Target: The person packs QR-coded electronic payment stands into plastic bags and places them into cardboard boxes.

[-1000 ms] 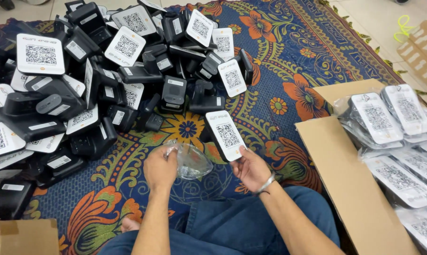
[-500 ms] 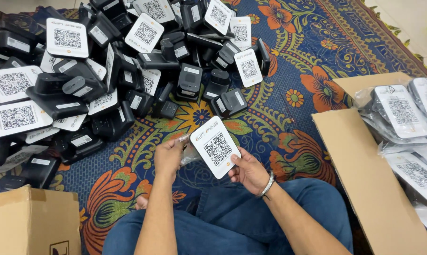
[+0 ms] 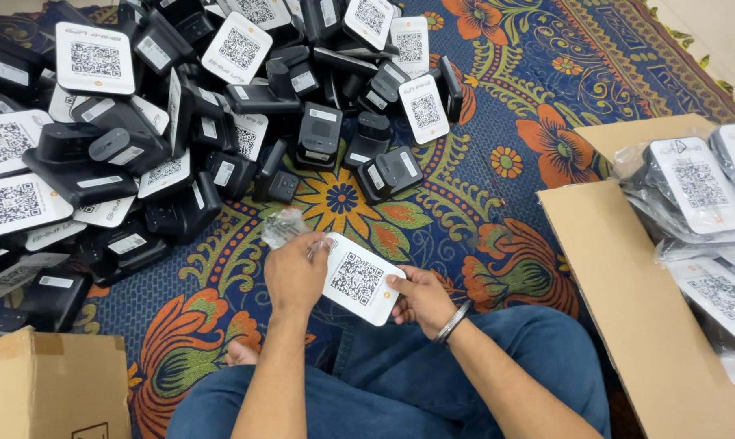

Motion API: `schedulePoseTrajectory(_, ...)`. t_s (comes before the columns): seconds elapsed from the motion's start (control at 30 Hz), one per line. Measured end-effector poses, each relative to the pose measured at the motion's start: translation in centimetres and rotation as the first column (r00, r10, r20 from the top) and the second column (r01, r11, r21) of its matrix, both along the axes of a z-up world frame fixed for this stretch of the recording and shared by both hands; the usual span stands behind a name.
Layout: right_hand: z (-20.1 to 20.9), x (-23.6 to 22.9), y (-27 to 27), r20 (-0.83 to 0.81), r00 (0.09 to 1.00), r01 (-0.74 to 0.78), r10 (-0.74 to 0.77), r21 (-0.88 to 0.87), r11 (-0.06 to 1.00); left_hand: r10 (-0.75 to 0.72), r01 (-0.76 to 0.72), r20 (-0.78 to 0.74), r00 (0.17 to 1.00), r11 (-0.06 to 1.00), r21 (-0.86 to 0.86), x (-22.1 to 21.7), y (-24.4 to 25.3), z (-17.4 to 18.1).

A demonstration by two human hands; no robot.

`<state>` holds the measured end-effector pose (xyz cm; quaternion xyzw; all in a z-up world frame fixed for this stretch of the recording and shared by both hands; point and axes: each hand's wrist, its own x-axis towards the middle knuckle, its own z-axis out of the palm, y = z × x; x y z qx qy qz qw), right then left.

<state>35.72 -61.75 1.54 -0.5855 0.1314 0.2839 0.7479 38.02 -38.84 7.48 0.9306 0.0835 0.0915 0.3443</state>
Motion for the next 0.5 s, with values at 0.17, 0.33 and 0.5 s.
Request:
schedulePoseTrajectory(0.17,0.2,-0.7,1.0,0.065,0.996,0.057,-0.055,-0.033,0.998,-0.046,0.032,0.152,0.987,0.995,0.093,0.2,-0.9,-0.8)
schedulePoseTrajectory(0.33,-0.3,-0.8,2.3,0.18,0.983,-0.012,0.038,-0.148,0.989,0.008,-0.003,-0.026,1.0,0.984,0.176,0.2,-1.4,0.1)
schedulePoseTrajectory(0.5,-2.1,0.2,0.8,-0.103,0.932,0.355,-0.346,0.076,0.932,-0.341,0.341,0.012,0.94,0.94,-0.024,-1.4,-4.0,0.3)
